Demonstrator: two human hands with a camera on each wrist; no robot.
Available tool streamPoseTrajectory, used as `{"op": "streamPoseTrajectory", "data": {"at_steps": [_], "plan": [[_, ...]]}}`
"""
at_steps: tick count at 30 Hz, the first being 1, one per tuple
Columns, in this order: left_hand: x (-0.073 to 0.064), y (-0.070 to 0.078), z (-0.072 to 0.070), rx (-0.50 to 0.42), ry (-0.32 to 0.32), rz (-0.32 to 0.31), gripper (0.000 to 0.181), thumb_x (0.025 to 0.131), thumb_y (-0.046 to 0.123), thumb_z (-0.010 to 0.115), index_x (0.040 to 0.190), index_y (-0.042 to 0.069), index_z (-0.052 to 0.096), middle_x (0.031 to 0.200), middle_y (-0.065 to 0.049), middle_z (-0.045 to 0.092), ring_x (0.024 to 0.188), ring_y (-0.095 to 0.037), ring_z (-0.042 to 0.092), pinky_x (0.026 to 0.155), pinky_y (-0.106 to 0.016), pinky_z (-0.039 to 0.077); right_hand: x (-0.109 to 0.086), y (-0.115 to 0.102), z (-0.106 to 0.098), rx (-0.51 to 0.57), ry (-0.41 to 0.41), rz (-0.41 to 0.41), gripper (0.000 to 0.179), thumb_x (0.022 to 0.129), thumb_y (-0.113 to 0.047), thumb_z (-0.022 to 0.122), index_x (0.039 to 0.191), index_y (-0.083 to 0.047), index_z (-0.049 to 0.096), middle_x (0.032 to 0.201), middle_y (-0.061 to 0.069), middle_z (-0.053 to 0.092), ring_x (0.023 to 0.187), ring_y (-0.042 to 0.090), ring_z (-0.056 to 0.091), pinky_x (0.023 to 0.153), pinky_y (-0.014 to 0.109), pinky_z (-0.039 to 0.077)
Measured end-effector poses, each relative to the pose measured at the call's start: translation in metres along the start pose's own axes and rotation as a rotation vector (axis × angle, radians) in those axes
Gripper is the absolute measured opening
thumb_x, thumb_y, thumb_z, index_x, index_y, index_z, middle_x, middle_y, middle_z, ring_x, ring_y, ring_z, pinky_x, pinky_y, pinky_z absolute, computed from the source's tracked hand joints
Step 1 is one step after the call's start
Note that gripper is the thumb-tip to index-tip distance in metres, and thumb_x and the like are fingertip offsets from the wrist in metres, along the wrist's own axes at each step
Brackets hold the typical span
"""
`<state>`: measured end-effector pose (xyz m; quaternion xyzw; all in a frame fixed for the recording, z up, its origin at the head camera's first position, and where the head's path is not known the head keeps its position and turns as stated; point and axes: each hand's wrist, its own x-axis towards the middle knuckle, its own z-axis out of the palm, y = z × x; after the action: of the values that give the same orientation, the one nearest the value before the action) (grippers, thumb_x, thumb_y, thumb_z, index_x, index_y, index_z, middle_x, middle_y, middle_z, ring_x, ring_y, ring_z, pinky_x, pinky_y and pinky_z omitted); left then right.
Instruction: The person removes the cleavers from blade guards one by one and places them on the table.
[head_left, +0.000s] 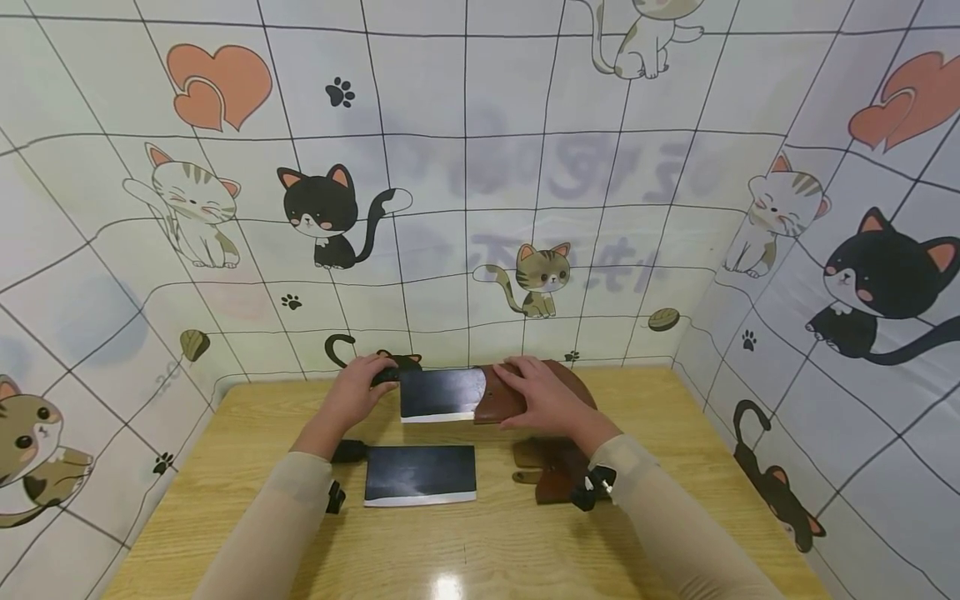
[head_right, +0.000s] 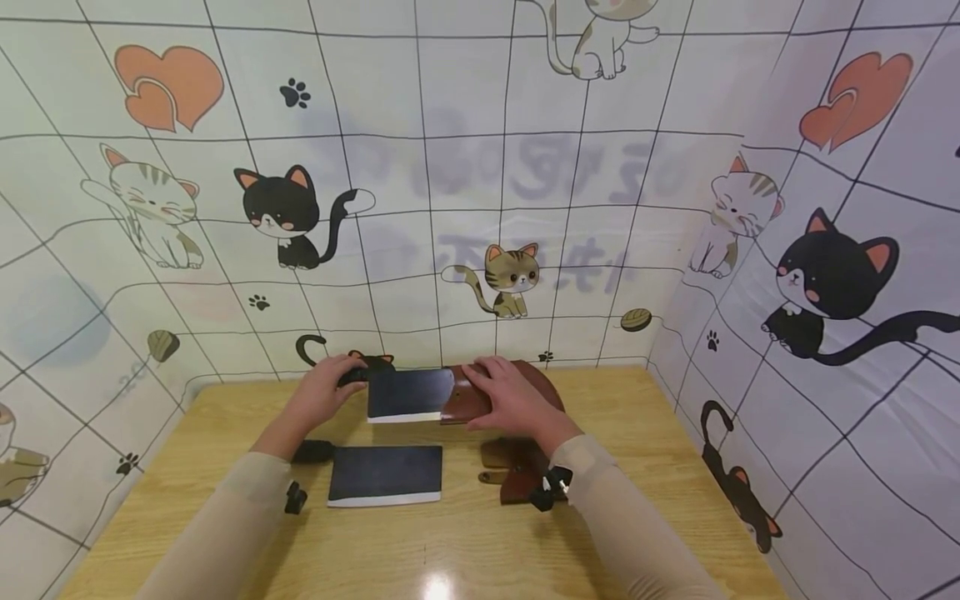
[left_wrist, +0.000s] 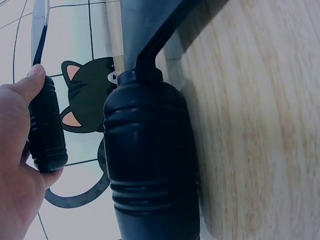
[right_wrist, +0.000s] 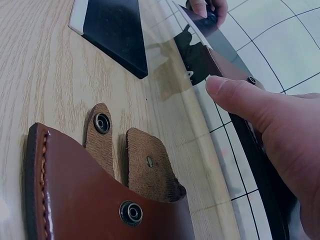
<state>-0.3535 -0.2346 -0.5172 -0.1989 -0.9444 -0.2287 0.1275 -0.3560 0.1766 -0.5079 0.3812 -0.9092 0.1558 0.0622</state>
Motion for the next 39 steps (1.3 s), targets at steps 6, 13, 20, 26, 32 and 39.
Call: {"op": "streamPoseTrajectory", "data": {"at_steps": [6, 13, 20, 26, 32, 39], "plan": [[-0.001, 0.0, -0.002, 0.005, 0.008, 0.009, 0.036, 0.104, 0.02, 0.081, 0.137, 0.008, 0.071, 0.135, -0.017, 0.07, 0.127, -0.045, 0.062, 0.107, -0.066, 0.05, 0.0, 0.001, 0.0, -0.016, -0.008, -0.007, 0.113, 0.085, -0.052, 0.096, 0.172, -0.01, 0.039, 0.169, 0.02, 0.039, 0.156, 0.039, 0.035, 0.125, 0.062, 0.035], [-0.001, -0.003, -0.002, -0.002, -0.01, -0.013, 0.038, 0.106, 0.022, 0.079, 0.14, 0.008, 0.07, 0.136, -0.015, 0.069, 0.13, -0.043, 0.062, 0.109, -0.064, 0.05, -0.002, 0.004, -0.001, -0.015, -0.011, 0.002, 0.113, 0.085, -0.054, 0.096, 0.173, -0.011, 0.038, 0.169, 0.019, 0.039, 0.157, 0.039, 0.034, 0.125, 0.062, 0.035], [-0.002, -0.003, -0.004, -0.002, -0.003, 0.004, 0.036, 0.104, 0.019, 0.08, 0.137, 0.007, 0.071, 0.131, -0.015, 0.07, 0.127, -0.044, 0.064, 0.107, -0.065, 0.05, -0.003, 0.008, 0.0, -0.034, -0.007, 0.0, 0.114, 0.084, -0.056, 0.096, 0.172, -0.012, 0.04, 0.169, 0.019, 0.039, 0.157, 0.039, 0.035, 0.124, 0.061, 0.036], [-0.003, -0.004, -0.005, -0.004, -0.005, -0.002, 0.037, 0.104, 0.017, 0.081, 0.137, 0.005, 0.071, 0.13, -0.014, 0.071, 0.126, -0.045, 0.063, 0.108, -0.065, 0.05, -0.004, 0.01, 0.001, -0.038, -0.005, -0.001, 0.114, 0.083, -0.055, 0.097, 0.172, -0.011, 0.04, 0.169, 0.02, 0.039, 0.157, 0.038, 0.036, 0.124, 0.061, 0.037], [-0.003, -0.003, -0.007, 0.002, 0.004, 0.008, 0.036, 0.105, 0.019, 0.079, 0.137, 0.006, 0.071, 0.13, -0.014, 0.071, 0.124, -0.043, 0.063, 0.105, -0.064, 0.051, -0.005, 0.01, 0.0, -0.021, -0.006, 0.012, 0.113, 0.085, -0.059, 0.094, 0.173, -0.013, 0.04, 0.17, 0.018, 0.038, 0.158, 0.037, 0.034, 0.124, 0.061, 0.037], [-0.006, -0.002, -0.009, 0.008, 0.008, -0.001, 0.036, 0.104, 0.02, 0.08, 0.137, 0.007, 0.071, 0.129, -0.013, 0.071, 0.122, -0.043, 0.064, 0.105, -0.064, 0.051, -0.006, 0.012, -0.002, -0.029, -0.012, 0.029, 0.113, 0.085, -0.061, 0.093, 0.173, -0.014, 0.04, 0.171, 0.016, 0.038, 0.158, 0.037, 0.033, 0.124, 0.062, 0.036]]}}
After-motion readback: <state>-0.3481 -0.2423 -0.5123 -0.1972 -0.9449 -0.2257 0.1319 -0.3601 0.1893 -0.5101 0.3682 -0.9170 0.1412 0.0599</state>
